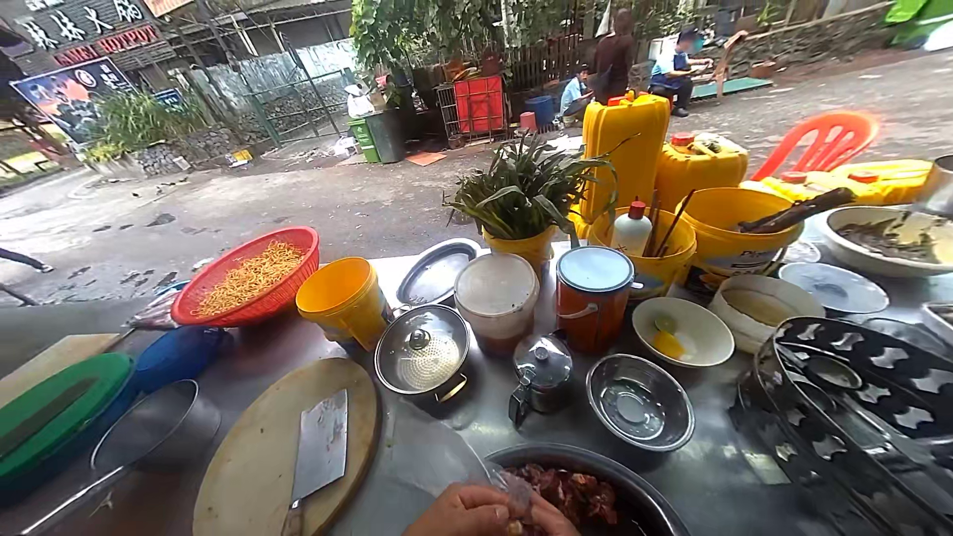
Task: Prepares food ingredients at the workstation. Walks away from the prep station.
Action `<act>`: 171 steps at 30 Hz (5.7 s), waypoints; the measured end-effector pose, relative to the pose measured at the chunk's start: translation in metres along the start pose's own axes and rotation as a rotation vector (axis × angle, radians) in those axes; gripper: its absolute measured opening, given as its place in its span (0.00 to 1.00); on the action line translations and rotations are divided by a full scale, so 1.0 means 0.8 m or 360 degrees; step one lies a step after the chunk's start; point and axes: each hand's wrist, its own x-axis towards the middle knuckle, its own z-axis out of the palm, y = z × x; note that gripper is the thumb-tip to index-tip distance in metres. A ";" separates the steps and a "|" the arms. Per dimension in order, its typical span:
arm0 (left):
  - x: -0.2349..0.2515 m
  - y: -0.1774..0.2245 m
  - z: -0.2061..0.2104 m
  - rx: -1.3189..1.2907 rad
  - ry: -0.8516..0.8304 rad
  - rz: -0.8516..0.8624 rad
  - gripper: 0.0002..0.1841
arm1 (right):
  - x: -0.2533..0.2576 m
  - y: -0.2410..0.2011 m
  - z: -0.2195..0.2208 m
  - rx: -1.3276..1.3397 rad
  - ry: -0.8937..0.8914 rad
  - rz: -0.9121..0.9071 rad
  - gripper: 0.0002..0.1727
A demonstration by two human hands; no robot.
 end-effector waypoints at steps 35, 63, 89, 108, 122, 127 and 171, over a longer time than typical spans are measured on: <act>-0.033 -0.010 -0.085 -0.1193 0.1028 0.0171 0.13 | 0.000 -0.007 -0.040 -0.3078 0.0748 0.0133 0.32; -0.051 -0.042 -0.076 -0.1500 0.1079 0.0169 0.17 | 0.060 -0.082 0.123 -0.1639 -0.0136 -0.0073 0.20; -0.061 -0.042 -0.062 -0.1254 0.0915 0.0069 0.16 | 0.031 -0.001 0.078 -0.0198 -0.0114 0.0280 0.11; -0.062 -0.053 -0.064 -0.1400 0.1101 0.0122 0.15 | -0.088 -0.020 -0.087 -0.3159 0.0791 0.0098 0.67; -0.051 -0.045 -0.060 -0.1456 0.1117 0.0070 0.14 | -0.073 -0.046 -0.108 -0.0847 0.0477 0.0104 0.10; -0.060 -0.046 -0.057 -0.1404 0.1076 0.0047 0.15 | -0.034 -0.028 -0.008 -0.0229 0.0215 0.0108 0.16; -0.073 -0.049 -0.056 -0.1394 0.0987 0.0118 0.16 | 0.033 0.015 0.097 -0.0274 0.0142 -0.0511 0.17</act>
